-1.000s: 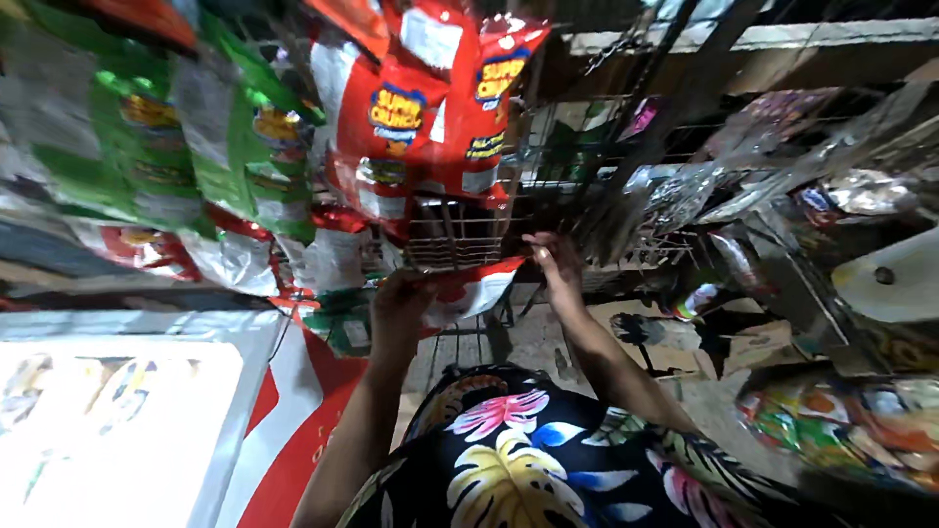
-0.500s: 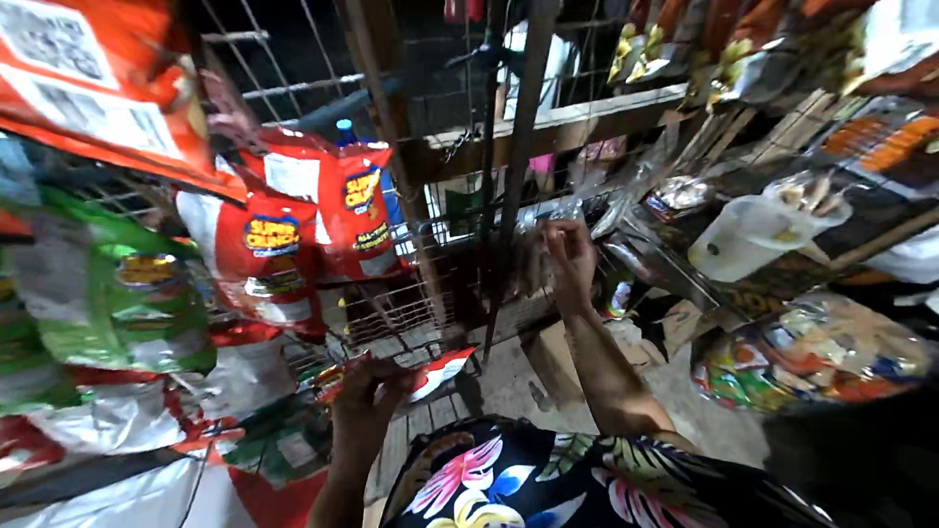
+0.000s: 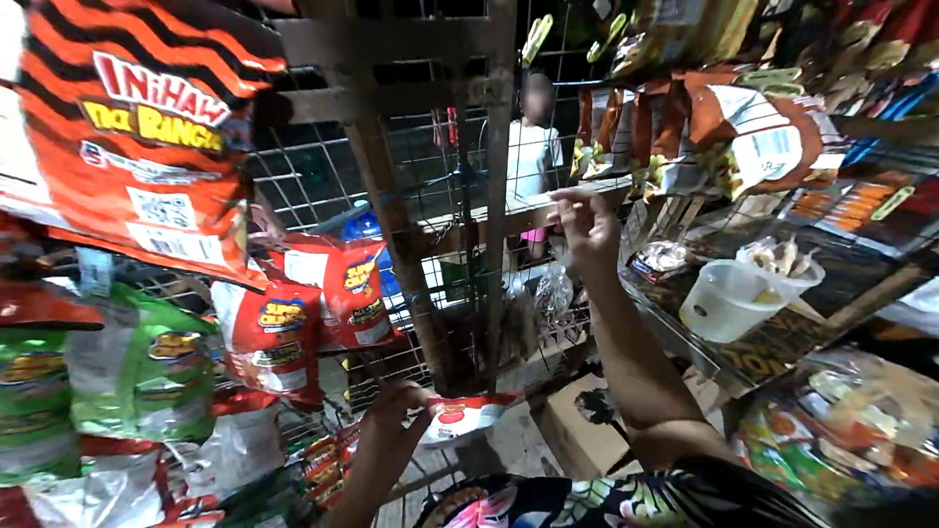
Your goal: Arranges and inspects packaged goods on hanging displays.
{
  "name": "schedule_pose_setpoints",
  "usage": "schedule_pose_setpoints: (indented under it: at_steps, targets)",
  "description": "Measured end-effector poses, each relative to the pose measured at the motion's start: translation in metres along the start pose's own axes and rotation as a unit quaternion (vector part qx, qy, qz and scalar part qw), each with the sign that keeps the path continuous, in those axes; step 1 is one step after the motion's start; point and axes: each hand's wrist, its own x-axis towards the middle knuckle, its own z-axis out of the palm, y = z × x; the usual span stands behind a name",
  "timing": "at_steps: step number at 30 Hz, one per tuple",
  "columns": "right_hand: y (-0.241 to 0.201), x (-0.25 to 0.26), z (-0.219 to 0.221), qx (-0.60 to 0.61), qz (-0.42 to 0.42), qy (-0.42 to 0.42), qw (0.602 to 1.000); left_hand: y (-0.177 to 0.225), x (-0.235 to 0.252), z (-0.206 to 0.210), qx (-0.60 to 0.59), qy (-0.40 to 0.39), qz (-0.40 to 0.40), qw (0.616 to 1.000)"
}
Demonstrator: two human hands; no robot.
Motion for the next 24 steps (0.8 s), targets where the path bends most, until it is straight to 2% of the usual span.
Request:
schedule_pose_setpoints:
  at_steps: [3, 7, 11, 13, 15, 17, 19, 24]
  targets:
    - [-0.006, 0.053, -0.001, 0.029, -0.042, 0.027, 0.998, 0.005, 0.014, 0.001, 0.043, -0.022, 0.035, 0.998]
    - [-0.004, 0.114, 0.007, 0.106, 0.02, 0.031, 0.994, 0.017, 0.025, 0.003, 0.124, -0.055, 0.05, 0.99]
    - [0.008, 0.155, 0.008, 0.145, 0.012, 0.049, 0.988, 0.03, 0.035, 0.001, 0.2, -0.082, 0.052, 0.975]
    - [0.008, 0.153, 0.012, 0.164, 0.015, 0.075, 0.984, 0.031, 0.038, 0.001, 0.231, -0.073, 0.072, 0.968]
    - [0.008, 0.13, 0.023, 0.157, 0.023, 0.105, 0.982, 0.035, 0.042, 0.002, 0.25, -0.071, 0.081, 0.962]
    - [0.01, 0.103, 0.04, 0.112, 0.018, 0.077, 0.991, 0.035, 0.045, 0.003, 0.261, -0.061, 0.093, 0.959]
    - [0.013, 0.085, 0.056, 0.033, 0.001, 0.007, 0.999, 0.034, 0.045, 0.003, 0.261, -0.058, 0.099, 0.958]
    - [0.018, 0.09, 0.085, -0.126, -0.164, -0.072, 0.976, 0.037, 0.049, 0.003, 0.268, -0.055, 0.115, 0.955]
